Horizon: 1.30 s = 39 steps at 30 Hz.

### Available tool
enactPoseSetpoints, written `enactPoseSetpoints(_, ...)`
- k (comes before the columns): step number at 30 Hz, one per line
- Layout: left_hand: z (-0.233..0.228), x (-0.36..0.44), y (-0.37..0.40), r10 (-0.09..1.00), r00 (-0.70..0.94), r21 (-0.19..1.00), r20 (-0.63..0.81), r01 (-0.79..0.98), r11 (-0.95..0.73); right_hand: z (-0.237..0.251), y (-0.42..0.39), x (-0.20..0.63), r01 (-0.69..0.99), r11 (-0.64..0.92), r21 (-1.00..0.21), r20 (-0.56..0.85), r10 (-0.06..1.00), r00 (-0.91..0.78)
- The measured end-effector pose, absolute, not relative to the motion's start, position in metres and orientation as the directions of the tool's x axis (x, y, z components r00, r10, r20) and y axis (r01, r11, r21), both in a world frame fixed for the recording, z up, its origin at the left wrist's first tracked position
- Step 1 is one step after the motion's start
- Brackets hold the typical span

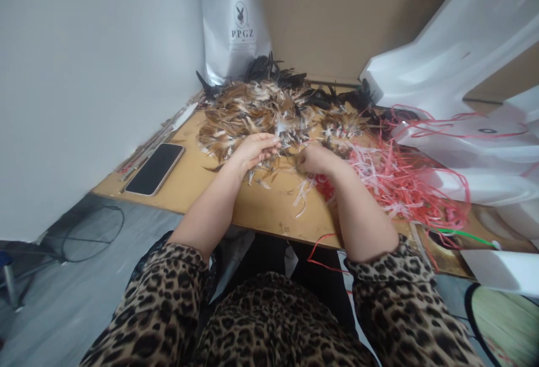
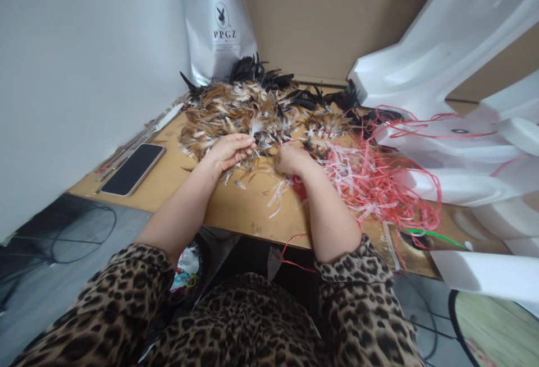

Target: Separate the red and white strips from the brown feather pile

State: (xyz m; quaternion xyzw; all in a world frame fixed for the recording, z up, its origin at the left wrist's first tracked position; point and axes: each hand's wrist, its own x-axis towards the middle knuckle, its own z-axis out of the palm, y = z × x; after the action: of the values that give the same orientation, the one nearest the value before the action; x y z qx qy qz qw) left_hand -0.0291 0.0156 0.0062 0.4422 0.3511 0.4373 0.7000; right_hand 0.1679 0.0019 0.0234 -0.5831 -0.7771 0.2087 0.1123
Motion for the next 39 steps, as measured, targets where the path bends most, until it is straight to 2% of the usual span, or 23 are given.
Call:
enactPoseSetpoints(2,0.007,-0.029,0.016,0.924,0.369,0.918,-0.104,-0.321,0.231,0.03,0.002,0.173,0.868,0.239,-0.436,-0.126,0.938,-0.322)
enactPoseSetpoints(4,0.008,-0.029,0.015,0.924,0.368,0.91,-0.104,-0.341,0.238,0.036,0.002,0.177,0.786,0.189,-0.589,-0.103,0.947,-0.305)
enactPoseSetpoints(7,0.009,-0.028,0.014,0.919,0.375,0.897,-0.122,-0.355,0.264,0.036,0.003,0.177,0.553,0.076,-0.83,-0.047,0.978,-0.204)
enactPoseSetpoints(9,0.01,-0.026,0.013,0.912,0.385,0.892,-0.143,-0.348,0.287,0.032,0.004,0.172,0.378,0.022,-0.926,-0.025,0.993,-0.119)
enactPoseSetpoints(11,0.01,-0.025,0.011,0.897,0.414,0.886,-0.158,-0.341,0.314,0.027,0.004,0.164,0.239,0.01,-0.971,-0.005,0.998,-0.061)
enactPoseSetpoints(17,0.007,-0.023,0.012,0.855,0.492,0.854,-0.164,-0.364,0.373,0.023,-0.003,0.136,0.046,0.089,-0.995,0.087,0.996,-0.035)
enactPoseSetpoints(26,0.009,-0.022,0.012,0.82,0.54,0.772,-0.191,-0.434,0.465,0.01,0.001,0.132,-0.232,0.036,-0.972,0.067,0.99,-0.126)
enactPoseSetpoints(31,0.01,-0.022,0.011,0.818,0.537,0.739,-0.207,-0.462,0.49,0.007,0.003,0.132,-0.28,0.078,-0.957,0.119,0.984,-0.131)
enactPoseSetpoints(39,0.014,-0.021,0.008,0.807,0.545,0.743,-0.228,-0.437,0.506,0.006,0.004,0.131,-0.241,0.122,-0.963,0.157,0.978,-0.134)
